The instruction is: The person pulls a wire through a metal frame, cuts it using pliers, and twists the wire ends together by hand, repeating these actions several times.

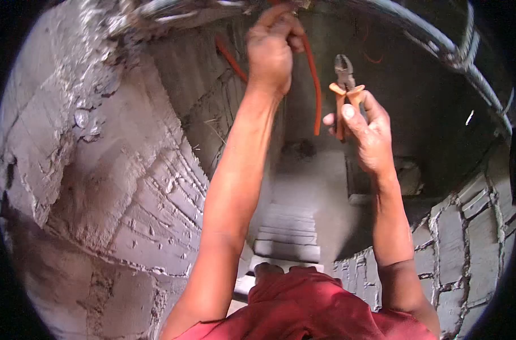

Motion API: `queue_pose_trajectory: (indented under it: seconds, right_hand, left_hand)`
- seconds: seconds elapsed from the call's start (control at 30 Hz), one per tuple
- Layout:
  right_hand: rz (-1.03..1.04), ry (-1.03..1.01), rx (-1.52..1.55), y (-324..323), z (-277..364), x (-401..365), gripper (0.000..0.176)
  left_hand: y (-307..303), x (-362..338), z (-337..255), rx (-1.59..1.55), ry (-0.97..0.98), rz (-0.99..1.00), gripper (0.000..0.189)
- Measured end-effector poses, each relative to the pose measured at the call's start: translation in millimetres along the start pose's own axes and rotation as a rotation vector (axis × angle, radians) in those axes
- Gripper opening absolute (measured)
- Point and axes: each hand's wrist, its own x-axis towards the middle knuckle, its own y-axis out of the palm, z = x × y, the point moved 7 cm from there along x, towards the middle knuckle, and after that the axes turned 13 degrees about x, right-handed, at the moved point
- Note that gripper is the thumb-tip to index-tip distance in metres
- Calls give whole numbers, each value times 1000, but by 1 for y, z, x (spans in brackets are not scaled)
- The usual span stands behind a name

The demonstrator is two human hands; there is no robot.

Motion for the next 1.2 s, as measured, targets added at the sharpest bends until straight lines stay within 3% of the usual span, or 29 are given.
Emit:
queue_pose_trajectory:
  seconds: [0.2,0.37,0.43,0.47,0.57,0.6,0.73,0.83,0.9,0.97,1.13,1.2]
  right_hand:
    - [56,124,184,-20,-20,-11,26]
    - [126,42,162,-19,-9,11,28]
    - [166,71,211,-15,-15,19,29]
    - [153,99,231,-13,-15,19,30]
    - [204,110,401,-3,-24,23,30]
    - [189,88,331,-3,-25,25,27]
    - [183,95,413,3,-32,25,26]
    - [162,60,359,1,-34,27,31]
    - [54,-148,-149,-9,-20,30,35]
    - [9,-165,-199,-10,-6,27,35]
    - [-78,-232,-392,-4,23,29,31]
    - [-109,-540,-607,6,42,28,33]
  left_hand:
    - [6,-13,-20,213,-94,-102,25]
    - [2,-12,-19,258,-68,-137,20]
    - [4,-10,-20,331,-97,-12,23]
    - [8,-6,-19,163,-143,81,25]
    - [6,2,-22,213,-150,139,27]
    - [6,3,-22,224,-154,141,27]
    - [5,7,-7,-123,-316,283,24]
    - [5,5,-3,-217,-357,348,22]
    - [6,5,-3,-210,-346,348,20]
    - [16,2,-2,-377,-426,462,20]
    - [18,8,-1,-408,-429,540,18]
    - [14,6,2,-407,-412,531,18]
